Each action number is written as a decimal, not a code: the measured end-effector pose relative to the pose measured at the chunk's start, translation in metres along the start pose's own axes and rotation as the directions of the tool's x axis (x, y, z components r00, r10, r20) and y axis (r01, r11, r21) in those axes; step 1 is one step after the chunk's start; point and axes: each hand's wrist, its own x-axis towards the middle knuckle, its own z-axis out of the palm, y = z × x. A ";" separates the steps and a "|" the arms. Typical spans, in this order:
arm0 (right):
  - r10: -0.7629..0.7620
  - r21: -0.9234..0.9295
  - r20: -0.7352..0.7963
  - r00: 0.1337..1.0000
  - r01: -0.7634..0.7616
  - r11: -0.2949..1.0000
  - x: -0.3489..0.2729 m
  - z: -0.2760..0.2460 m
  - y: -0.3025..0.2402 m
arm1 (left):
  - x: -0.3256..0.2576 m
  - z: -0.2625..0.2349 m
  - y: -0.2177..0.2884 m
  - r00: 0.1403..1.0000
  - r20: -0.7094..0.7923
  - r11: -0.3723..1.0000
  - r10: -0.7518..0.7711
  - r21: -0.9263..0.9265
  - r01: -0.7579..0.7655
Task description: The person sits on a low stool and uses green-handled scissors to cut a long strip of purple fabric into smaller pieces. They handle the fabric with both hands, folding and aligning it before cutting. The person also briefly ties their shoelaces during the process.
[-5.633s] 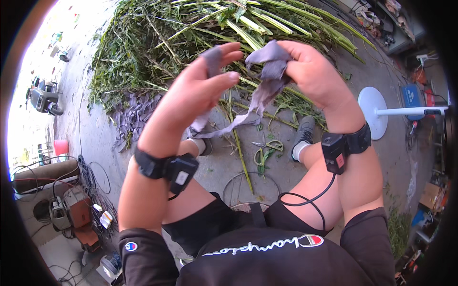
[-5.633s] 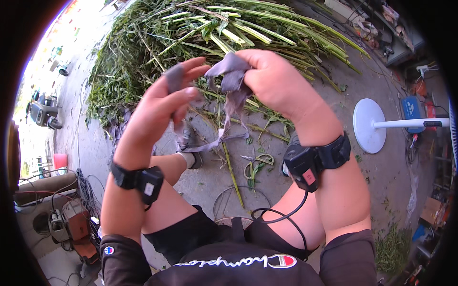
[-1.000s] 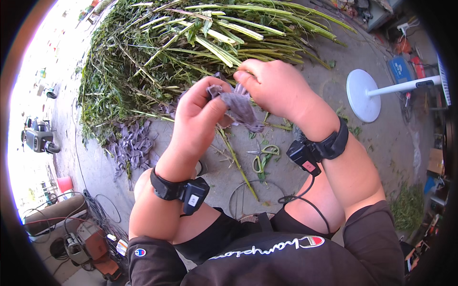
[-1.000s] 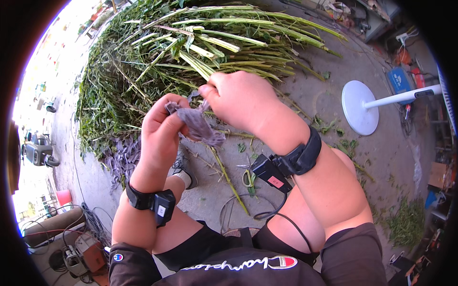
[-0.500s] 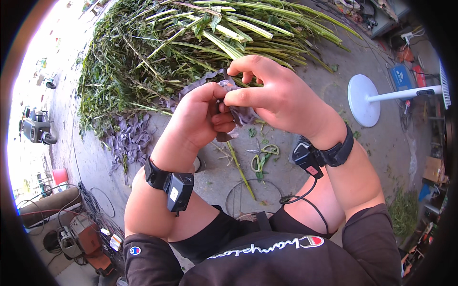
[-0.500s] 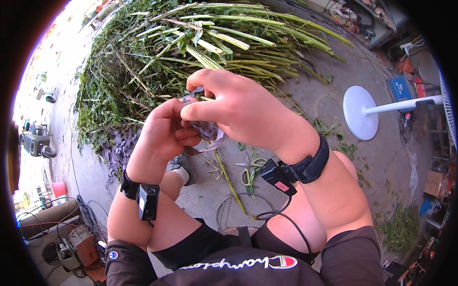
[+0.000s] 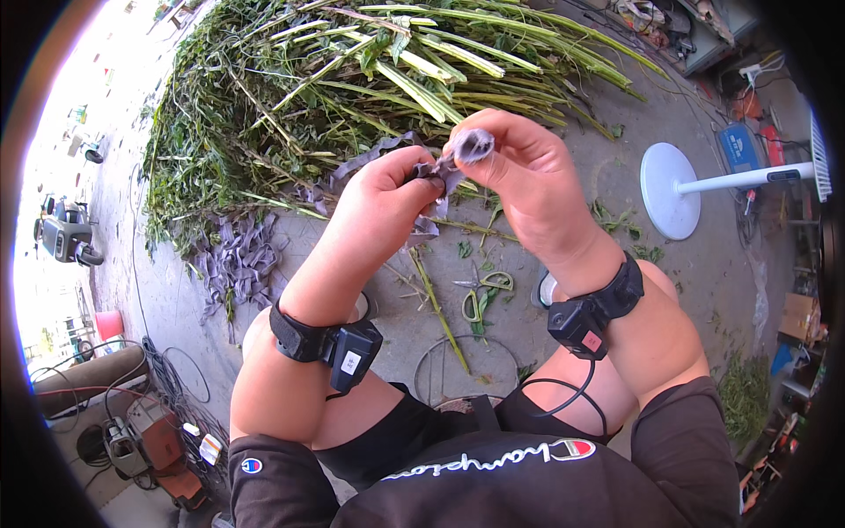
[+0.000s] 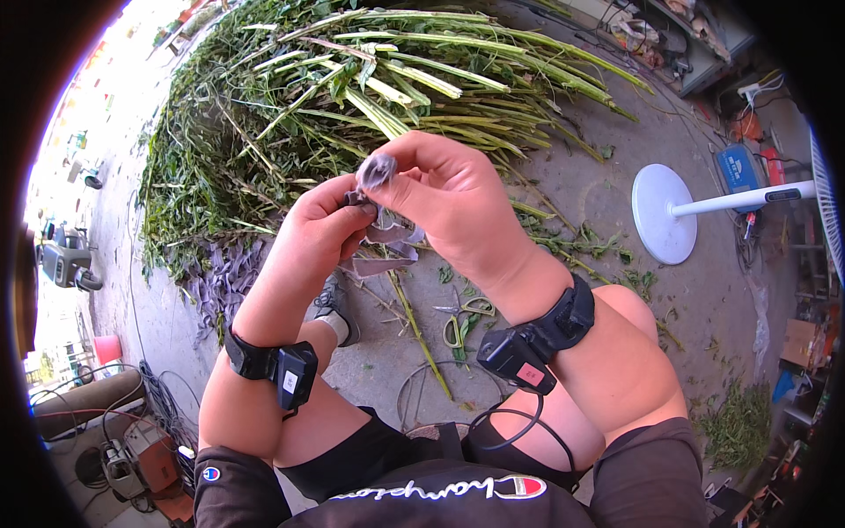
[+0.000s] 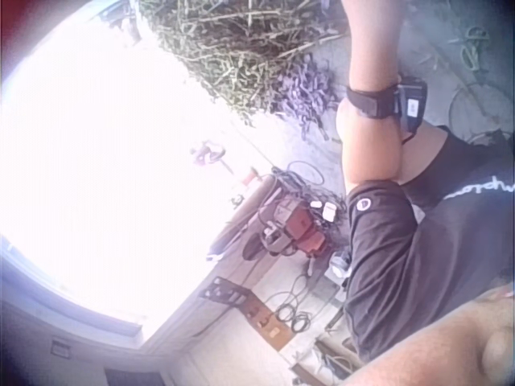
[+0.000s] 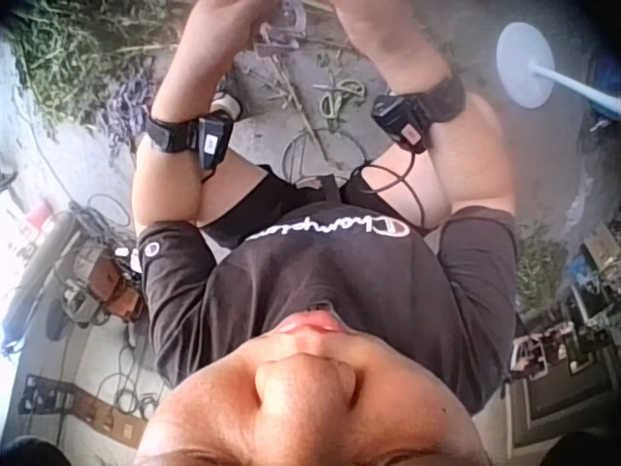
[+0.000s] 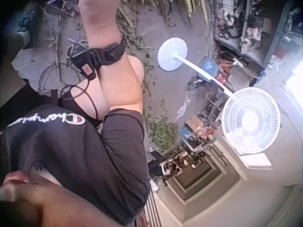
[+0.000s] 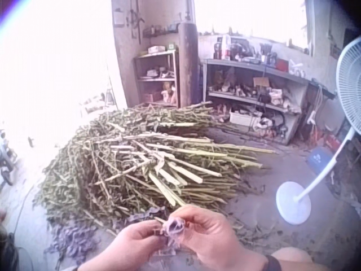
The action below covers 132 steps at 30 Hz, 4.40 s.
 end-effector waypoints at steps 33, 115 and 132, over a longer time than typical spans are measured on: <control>0.002 -0.570 -0.050 0.999 -0.030 0.821 0.006 -0.015 -0.020 | 0.000 0.016 0.014 0.936 -0.107 0.939 0.334 0.122 -0.321; 0.265 -0.786 -0.078 0.961 -0.223 0.577 0.010 0.007 -0.006 | 0.031 0.025 -0.028 0.773 0.006 0.034 0.634 0.999 -0.035; 0.193 -0.352 0.359 0.913 -0.060 0.934 0.021 -0.003 0.007 | -0.010 0.000 0.037 0.585 -0.325 0.660 0.743 0.212 -0.721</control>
